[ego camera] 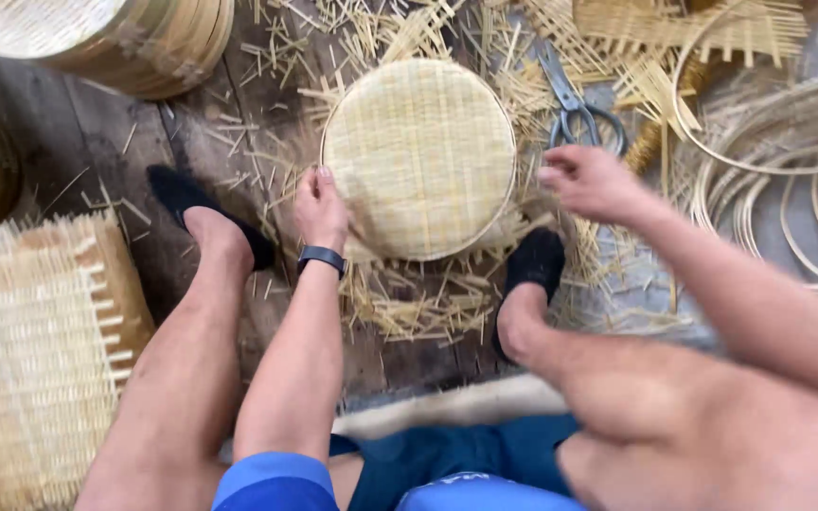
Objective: The person sits on the floor of a bamboo workshop and assembles round bamboo sieves. They press a woven bamboo mat into a round wooden frame, trim the protruding mat edges with scissors, fit a wooden block handle piece inside, and stack the finished sieves with others.
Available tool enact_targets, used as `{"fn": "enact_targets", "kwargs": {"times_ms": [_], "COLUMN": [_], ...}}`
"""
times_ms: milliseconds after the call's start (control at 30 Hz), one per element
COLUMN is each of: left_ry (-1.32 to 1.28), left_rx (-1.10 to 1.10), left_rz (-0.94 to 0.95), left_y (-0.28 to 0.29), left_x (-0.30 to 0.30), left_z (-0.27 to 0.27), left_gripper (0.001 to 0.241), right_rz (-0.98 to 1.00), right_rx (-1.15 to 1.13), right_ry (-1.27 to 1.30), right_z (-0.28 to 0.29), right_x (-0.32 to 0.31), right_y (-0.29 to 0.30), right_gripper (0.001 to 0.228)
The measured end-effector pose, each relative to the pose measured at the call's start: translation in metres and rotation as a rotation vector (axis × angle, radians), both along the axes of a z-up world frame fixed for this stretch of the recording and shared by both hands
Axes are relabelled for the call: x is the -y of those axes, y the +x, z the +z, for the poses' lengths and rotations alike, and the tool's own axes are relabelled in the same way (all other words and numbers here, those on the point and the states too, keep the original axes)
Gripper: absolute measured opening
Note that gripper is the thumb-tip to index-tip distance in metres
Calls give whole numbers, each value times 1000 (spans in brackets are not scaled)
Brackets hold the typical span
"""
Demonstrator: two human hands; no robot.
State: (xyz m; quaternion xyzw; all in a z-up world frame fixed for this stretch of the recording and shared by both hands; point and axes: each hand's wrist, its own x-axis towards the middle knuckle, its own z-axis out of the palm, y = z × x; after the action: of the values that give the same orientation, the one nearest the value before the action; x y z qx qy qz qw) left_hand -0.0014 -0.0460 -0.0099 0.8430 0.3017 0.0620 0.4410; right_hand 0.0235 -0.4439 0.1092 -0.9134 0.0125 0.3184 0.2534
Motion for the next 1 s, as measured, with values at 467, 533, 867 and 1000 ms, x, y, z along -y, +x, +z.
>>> {"fn": "enact_targets", "kwargs": {"times_ms": [467,533,867,1000], "left_ry": [-1206,-1169,-375,40], "left_rx": [694,578,-112,0], "left_rz": [297,280,20,-422], "left_y": [33,25,-7,28], "left_x": [5,-5,-23,42], "left_z": [95,87,-21,97], "left_gripper": [44,46,81,112], "right_rz": [-624,-764,-923,-695], "right_rx": [462,320,3,146], "right_ry": [1039,1212,1294,356], "right_z": [31,36,-72,-81], "right_x": [-60,-60,-33,10], "right_y": [-1,3,1,25], "right_gripper": [42,51,50,33]}}
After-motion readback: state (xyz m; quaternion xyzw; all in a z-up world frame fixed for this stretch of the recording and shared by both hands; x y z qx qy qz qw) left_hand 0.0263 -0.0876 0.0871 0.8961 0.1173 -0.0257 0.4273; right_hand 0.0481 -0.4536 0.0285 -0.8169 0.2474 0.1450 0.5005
